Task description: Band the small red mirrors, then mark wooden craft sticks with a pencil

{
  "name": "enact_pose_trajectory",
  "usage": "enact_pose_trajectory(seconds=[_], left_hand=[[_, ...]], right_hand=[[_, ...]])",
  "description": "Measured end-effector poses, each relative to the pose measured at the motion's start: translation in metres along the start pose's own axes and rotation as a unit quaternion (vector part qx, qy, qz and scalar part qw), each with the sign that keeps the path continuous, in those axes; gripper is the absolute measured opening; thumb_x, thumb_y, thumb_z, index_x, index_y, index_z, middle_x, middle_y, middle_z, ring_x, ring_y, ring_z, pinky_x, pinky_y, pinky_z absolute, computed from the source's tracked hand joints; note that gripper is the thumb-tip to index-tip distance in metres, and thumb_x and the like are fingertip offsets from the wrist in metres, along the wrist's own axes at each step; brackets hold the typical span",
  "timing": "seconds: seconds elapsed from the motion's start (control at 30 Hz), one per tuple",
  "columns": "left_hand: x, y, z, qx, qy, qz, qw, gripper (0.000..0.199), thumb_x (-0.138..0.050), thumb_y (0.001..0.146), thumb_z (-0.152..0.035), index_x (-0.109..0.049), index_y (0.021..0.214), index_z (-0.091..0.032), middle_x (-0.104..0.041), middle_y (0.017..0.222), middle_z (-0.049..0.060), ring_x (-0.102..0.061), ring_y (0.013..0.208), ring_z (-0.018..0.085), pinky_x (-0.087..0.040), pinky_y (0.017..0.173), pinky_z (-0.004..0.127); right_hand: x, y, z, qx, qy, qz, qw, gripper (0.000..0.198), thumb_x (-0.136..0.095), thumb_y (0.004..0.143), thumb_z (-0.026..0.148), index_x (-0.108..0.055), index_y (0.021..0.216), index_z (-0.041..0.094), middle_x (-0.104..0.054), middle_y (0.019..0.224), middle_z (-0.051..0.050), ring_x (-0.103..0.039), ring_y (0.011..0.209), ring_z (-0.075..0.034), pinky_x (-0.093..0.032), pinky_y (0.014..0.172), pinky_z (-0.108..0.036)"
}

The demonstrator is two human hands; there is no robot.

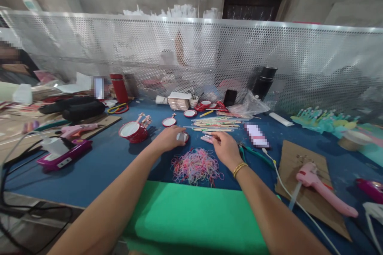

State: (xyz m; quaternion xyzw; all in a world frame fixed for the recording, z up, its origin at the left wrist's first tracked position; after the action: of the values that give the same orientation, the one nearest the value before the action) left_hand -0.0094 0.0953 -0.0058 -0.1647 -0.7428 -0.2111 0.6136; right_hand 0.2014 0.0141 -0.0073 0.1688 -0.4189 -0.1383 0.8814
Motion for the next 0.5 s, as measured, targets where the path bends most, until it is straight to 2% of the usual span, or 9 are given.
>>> enact_pose_trajectory(seconds=[0.27, 0.5], left_hand=[[-0.0003, -0.0007, 0.0051, 0.024, 0.001, 0.0, 1.0, 0.066, -0.075, 0.073, -0.034, -0.059, 0.135, -0.021, -0.062, 0.136, 0.013, -0.059, 0.123, 0.029, -0.043, 0.105, 0.036], [-0.0004, -0.0005, 0.0059, 0.033, -0.006, -0.002, 0.999, 0.074, -0.077, 0.07, -0.034, -0.057, 0.138, -0.017, -0.059, 0.138, 0.017, -0.057, 0.125, 0.033, -0.042, 0.107, 0.038]], right_hand=[[0.0001, -0.0004, -0.0025, -0.016, -0.027, 0.008, 0.999, 0.026, -0.054, 0.09, 0.021, -0.071, 0.111, 0.021, -0.073, 0.108, -0.006, -0.065, 0.103, -0.021, -0.047, 0.096, -0.031], [-0.0007, -0.0021, -0.0003, -0.016, -0.035, 0.017, 0.999, 0.027, -0.054, 0.091, 0.022, -0.071, 0.111, 0.022, -0.073, 0.11, -0.007, -0.065, 0.106, -0.021, -0.046, 0.097, -0.031]])
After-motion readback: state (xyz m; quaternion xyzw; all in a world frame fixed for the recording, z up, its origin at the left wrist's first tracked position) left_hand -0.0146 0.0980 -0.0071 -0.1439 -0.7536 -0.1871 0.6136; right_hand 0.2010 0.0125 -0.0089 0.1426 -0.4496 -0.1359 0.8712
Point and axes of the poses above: each hand's wrist, its own y-axis towards the middle knuckle, its own x-axis out of the back of the hand, z = x × y, the point moved 8 cm from there along y, towards the middle knuckle
